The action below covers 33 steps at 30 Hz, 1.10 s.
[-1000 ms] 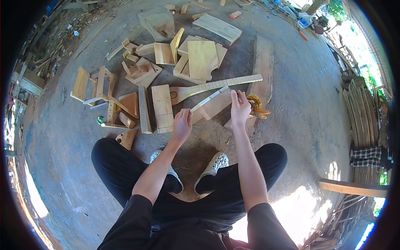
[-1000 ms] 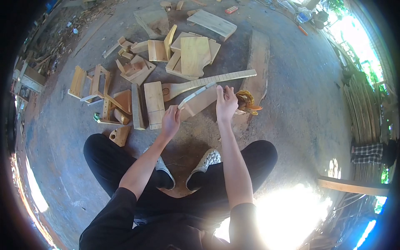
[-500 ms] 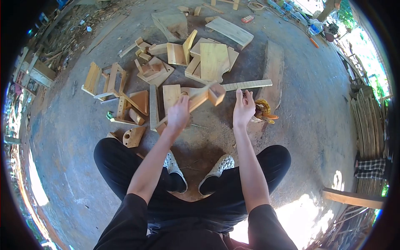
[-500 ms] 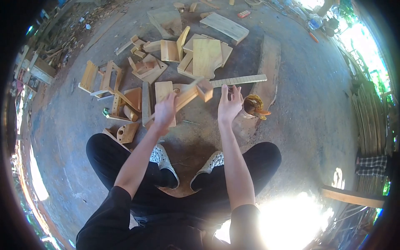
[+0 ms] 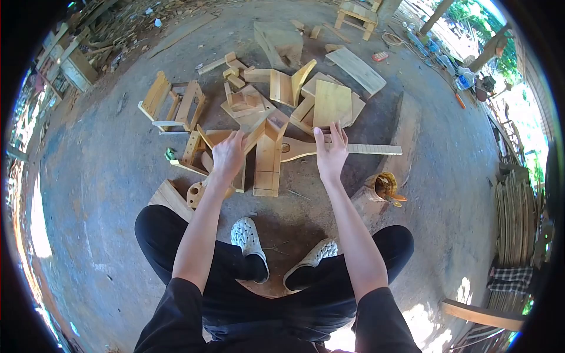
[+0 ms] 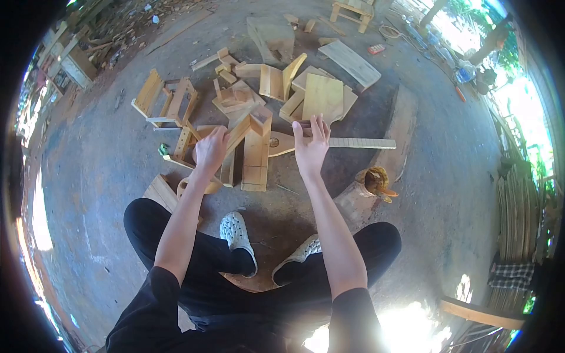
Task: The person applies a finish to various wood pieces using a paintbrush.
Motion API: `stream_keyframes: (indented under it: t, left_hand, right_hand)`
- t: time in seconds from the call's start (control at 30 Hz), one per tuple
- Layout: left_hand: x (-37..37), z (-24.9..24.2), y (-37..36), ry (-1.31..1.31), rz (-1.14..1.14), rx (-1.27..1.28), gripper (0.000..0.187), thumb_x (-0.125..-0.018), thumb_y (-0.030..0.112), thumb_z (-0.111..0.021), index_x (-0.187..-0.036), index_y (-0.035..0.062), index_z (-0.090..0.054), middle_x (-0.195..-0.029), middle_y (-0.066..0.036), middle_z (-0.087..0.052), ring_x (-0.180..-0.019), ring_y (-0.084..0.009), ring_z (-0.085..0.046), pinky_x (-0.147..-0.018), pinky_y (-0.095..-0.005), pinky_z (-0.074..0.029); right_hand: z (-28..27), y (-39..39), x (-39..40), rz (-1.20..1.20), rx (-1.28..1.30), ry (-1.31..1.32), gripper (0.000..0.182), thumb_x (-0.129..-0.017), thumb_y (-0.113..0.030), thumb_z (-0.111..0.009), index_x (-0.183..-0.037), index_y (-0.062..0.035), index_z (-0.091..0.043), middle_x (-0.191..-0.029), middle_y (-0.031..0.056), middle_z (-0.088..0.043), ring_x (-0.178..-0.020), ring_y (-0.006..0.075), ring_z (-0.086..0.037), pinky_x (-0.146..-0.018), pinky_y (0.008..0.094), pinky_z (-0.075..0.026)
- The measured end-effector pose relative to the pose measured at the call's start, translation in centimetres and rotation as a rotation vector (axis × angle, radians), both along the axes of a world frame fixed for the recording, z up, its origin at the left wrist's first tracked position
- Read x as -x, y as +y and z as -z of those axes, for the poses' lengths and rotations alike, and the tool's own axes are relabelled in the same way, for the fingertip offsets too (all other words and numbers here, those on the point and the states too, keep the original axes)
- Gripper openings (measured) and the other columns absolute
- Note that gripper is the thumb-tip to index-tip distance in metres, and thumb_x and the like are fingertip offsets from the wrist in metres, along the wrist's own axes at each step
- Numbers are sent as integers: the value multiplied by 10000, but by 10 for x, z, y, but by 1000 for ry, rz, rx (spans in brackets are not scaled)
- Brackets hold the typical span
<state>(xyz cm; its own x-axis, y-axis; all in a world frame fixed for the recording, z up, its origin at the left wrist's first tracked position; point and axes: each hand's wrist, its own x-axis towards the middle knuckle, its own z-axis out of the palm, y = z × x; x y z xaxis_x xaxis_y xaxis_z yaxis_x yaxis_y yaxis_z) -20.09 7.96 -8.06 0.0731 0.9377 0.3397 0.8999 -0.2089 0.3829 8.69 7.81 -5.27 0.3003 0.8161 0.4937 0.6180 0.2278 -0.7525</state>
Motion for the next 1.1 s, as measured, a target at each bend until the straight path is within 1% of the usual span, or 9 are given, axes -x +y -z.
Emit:
stream_keyframes:
  t: [0.27, 0.4, 0.5, 0.63, 0.7, 0.77, 0.9, 0.97, 1.1]
  left_hand:
    - [4, 37, -36, -7, 76, 142, 233, -1049, 344, -627, -1132, 130, -668, -939, -110, -767, -822, -356, -758, -696, -501, -597]
    - [2, 46, -30, 39, 114, 244, 233, -1044, 339, -633, -1146, 134, -672, -864, -118, -760, -808, -357, -759, -690, -496, -592]
    - [-6, 45, -18, 163, 151, 294, 234, -1034, 321, -643, -1177, 138, -676, -807, -126, -752, -796, -364, -759, -686, -497, -586]
    - [-26, 42, -7, 241, 219, 348, 286, -1025, 272, -652, -1290, 166, -662, -816, -144, -751, -802, -373, -751, -710, -519, -581]
    - [-38, 50, -7, 252, 225, 347, 306, -1025, 263, -650, -1316, 169, -660, -813, -150, -749, -796, -371, -750, -708, -519, -580]
    - [-51, 62, -4, 287, 193, 402, 363, -1026, 260, -645, -1380, 183, -651, -813, -164, -749, -792, -371, -751, -705, -517, -578]
    - [-49, 48, -11, 294, 207, 367, 368, -1024, 260, -647, -1385, 186, -654, -815, -171, -749, -793, -375, -751, -708, -519, -576]
    - [-48, 34, -14, 297, 190, 393, 220, -1030, 248, -627, -1200, 150, -727, -832, -139, -762, -822, -365, -757, -744, -501, -584]
    - [-29, 35, -16, 324, 168, 369, 233, -1040, 255, -621, -1241, 168, -700, -813, -142, -755, -802, -366, -755, -715, -510, -580]
  right_hand:
    - [51, 21, 50, -372, 35, -321, 682, -908, -367, -849, -1324, 140, -663, -1511, 337, -557, -1453, 451, -493, -1217, 487, -406]
    - [75, 23, 49, -403, 58, -366, 685, -901, -366, -848, -1320, 141, -661, -1510, 330, -561, -1450, 455, -489, -1217, 490, -407]
    - [89, 20, 46, -193, 89, -343, 627, -912, -320, -831, -1300, 142, -663, -1496, 328, -570, -1444, 463, -485, -1206, 501, -416]
    - [91, -5, 36, -462, -58, -383, 545, -912, -257, -823, -1282, 109, -664, -1462, 328, -590, -1408, 496, -493, -1163, 545, -427]
    - [97, 2, 28, -384, 6, -332, 536, -907, -252, -830, -1294, 84, -674, -1477, 316, -587, -1407, 487, -490, -1159, 534, -431]
    - [117, 4, 24, -90, 114, -217, 559, -895, -264, -862, -1300, 88, -702, -1478, 282, -619, -1425, 454, -505, -1190, 503, -409]
    - [114, -4, 12, -318, 8, -248, 566, -900, -257, -840, -1324, 77, -669, -1484, 310, -589, -1392, 488, -497, -1167, 522, -429]
    - [121, 4, 15, -254, 55, -201, 579, -898, -258, -841, -1330, 83, -664, -1507, 302, -574, -1404, 482, -492, -1167, 513, -434]
    - [108, -6, 29, -325, -33, -287, 572, -898, -269, -841, -1312, 88, -674, -1511, 312, -565, -1413, 486, -484, -1172, 516, -435]
